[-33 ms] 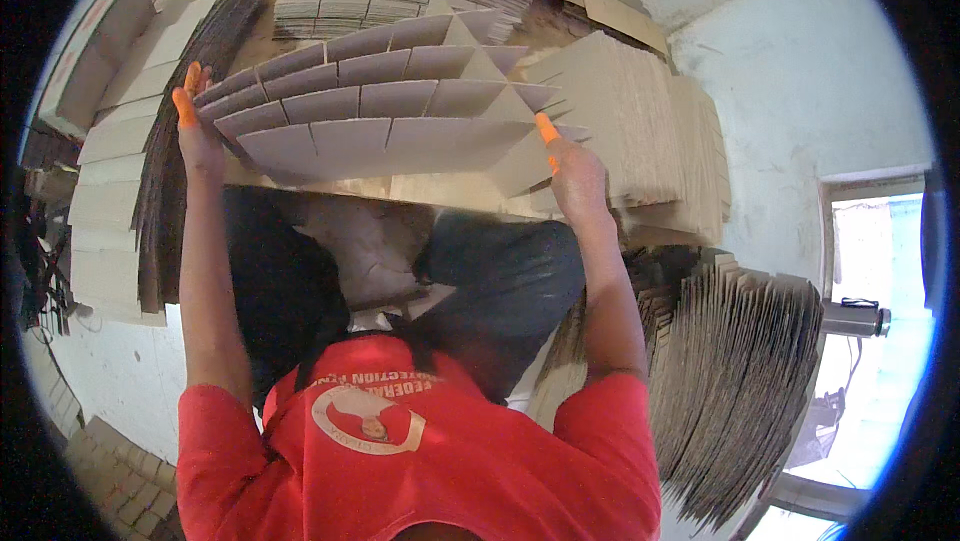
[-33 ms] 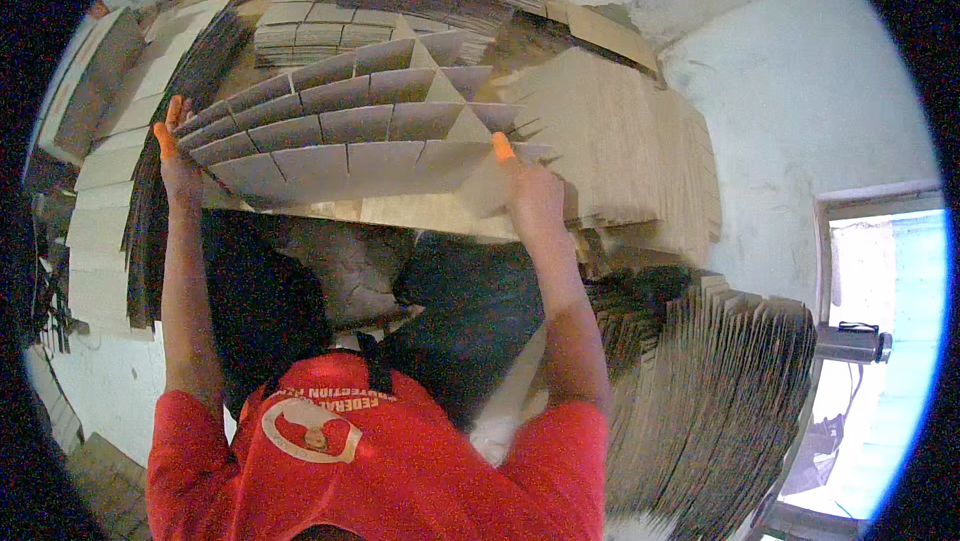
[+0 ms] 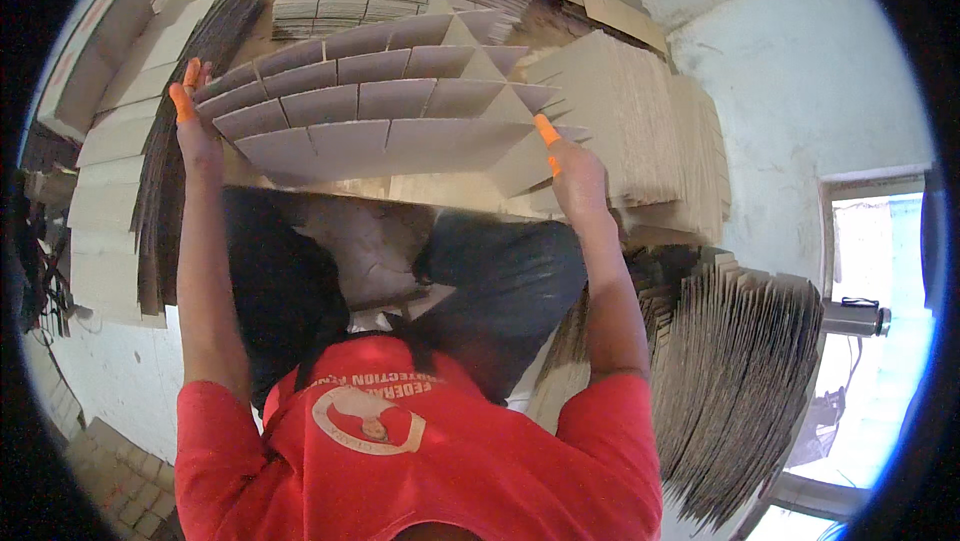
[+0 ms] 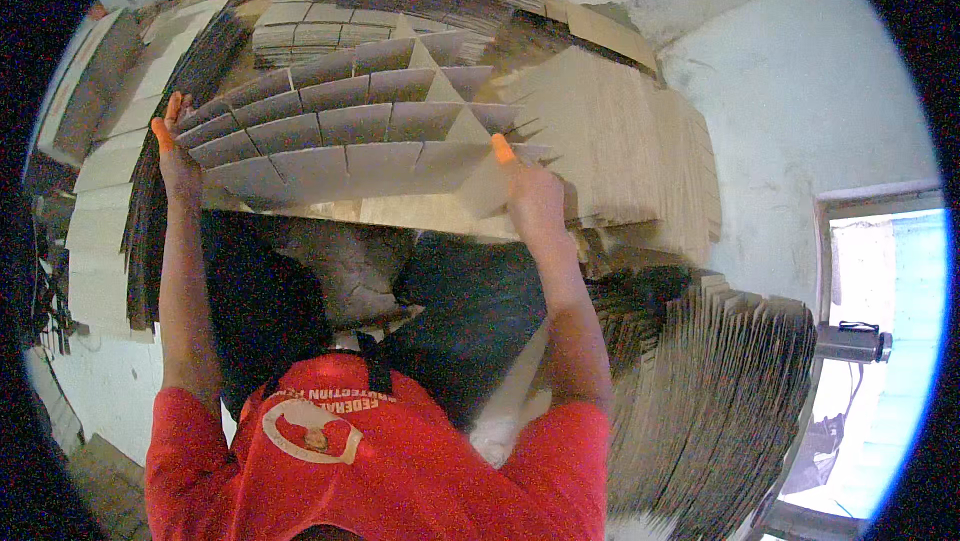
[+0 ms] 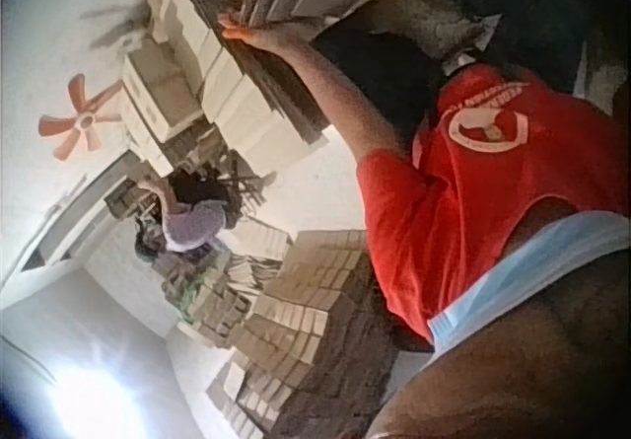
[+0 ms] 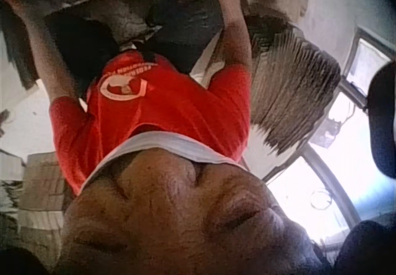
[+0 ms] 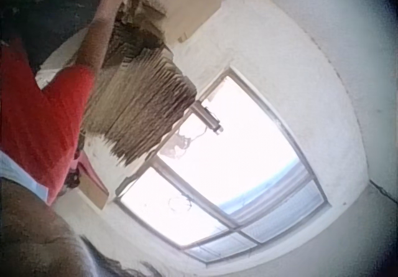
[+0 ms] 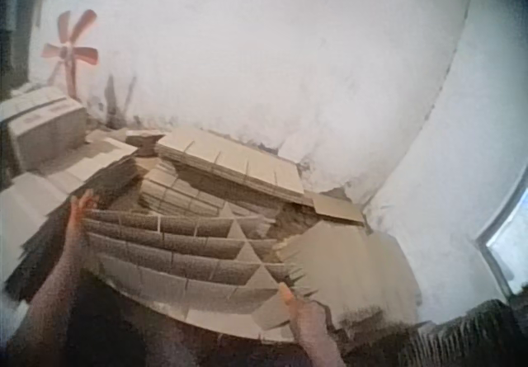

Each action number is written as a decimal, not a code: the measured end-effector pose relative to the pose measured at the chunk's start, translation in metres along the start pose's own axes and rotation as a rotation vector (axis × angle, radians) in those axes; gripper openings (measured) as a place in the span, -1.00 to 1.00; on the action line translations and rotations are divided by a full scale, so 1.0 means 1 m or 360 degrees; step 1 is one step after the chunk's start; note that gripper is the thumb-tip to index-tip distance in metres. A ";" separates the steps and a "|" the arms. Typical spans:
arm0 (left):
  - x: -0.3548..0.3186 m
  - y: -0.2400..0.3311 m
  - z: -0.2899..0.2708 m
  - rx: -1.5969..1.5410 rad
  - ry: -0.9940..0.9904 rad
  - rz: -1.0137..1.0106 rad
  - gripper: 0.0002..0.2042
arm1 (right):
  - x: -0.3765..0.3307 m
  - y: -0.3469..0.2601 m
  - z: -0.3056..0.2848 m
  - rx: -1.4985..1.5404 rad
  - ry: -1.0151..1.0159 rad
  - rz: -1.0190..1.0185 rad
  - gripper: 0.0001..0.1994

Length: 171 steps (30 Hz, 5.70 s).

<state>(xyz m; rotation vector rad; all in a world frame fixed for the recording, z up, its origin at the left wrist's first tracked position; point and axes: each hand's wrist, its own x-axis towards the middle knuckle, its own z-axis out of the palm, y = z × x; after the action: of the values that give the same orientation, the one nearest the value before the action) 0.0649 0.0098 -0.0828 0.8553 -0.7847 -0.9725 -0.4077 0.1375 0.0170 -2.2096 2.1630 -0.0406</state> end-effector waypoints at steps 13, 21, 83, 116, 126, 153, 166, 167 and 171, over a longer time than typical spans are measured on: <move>0.096 -0.027 0.001 -0.0347 0.0030 -0.0252 -0.19 | -0.008 0.059 0.011 -0.0065 0.1055 -0.0103 -0.61; 0.070 -0.010 -0.012 0.0026 0.0057 -0.0052 -0.45 | 0.006 0.111 0.025 -0.0515 0.0608 0.0308 -0.61; -0.116 0.005 0.135 0.1571 -0.1210 0.0791 -0.85 | 0.040 -0.017 -0.082 0.0859 0.0670 -0.0502 -0.45; -0.134 0.051 0.115 0.1736 -0.1026 0.1098 -0.49 | 0.004 0.083 0.009 -0.0603 0.0562 0.0416 -0.64; -0.136 0.045 0.100 0.1746 -0.0954 0.1053 -0.61 | 0.001 0.134 0.015 0.0103 0.0870 0.0820 -0.70; -0.123 0.020 0.097 0.1669 -0.0935 0.1122 -0.90 | -0.007 -0.093 -0.060 0.1039 0.0622 -0.0500 -0.47; -0.117 0.012 0.090 0.1805 -0.0997 0.1001 -0.88 | -0.009 -0.103 -0.031 0.0922 0.0557 -0.0561 -0.49; -0.116 0.011 0.091 0.1726 -0.0980 0.1024 -0.91 | -0.005 -0.103 -0.023 0.0814 0.0663 -0.0740 -0.48; -0.119 0.021 0.100 0.1670 -0.0951 0.1011 -0.95 | 0.010 -0.108 -0.001 0.0625 0.0813 -0.1001 -0.51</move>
<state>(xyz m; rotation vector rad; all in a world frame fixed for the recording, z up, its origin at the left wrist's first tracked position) -0.0563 0.1000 -0.0405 1.0775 -2.0290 -0.1606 -0.2994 0.1299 0.0234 -2.6960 1.3226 -1.0444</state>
